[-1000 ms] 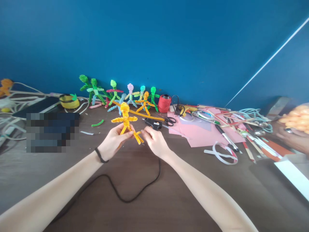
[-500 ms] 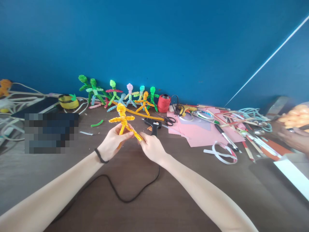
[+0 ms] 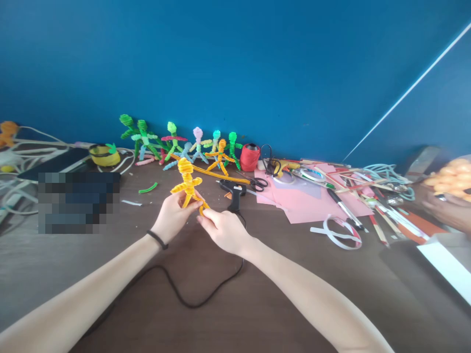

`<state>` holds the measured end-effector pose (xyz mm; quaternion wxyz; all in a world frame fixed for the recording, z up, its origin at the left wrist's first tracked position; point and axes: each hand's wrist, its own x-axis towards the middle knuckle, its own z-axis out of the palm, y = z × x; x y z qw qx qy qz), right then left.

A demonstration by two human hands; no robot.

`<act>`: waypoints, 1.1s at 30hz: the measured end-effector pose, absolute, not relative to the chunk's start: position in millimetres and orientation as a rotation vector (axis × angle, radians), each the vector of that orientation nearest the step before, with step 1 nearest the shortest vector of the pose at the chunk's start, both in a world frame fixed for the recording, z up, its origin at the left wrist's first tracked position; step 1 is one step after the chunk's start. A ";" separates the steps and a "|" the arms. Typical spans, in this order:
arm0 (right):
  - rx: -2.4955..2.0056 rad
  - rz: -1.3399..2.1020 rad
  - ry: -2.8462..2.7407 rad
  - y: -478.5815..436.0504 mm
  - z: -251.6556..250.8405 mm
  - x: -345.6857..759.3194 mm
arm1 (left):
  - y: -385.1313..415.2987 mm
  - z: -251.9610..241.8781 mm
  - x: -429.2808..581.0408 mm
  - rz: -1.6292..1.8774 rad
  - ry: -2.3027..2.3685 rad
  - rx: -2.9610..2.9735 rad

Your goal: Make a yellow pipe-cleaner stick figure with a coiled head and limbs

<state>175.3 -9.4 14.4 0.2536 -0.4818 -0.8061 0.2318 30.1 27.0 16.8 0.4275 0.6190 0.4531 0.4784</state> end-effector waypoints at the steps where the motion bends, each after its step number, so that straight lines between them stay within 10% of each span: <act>1: -1.305 0.625 -2.164 -9.0 17.0 177.0 | 27.9 16.9 29.3 1.191 1.136 1.557; 19: -1.346 1.001 -1.876 6.1 10.1 186.9 | 25.2 21.9 29.2 1.109 0.734 1.058; 33: -1.561 0.437 -2.327 -10.4 2.9 166.1 | 23.4 18.9 33.5 1.241 1.026 1.353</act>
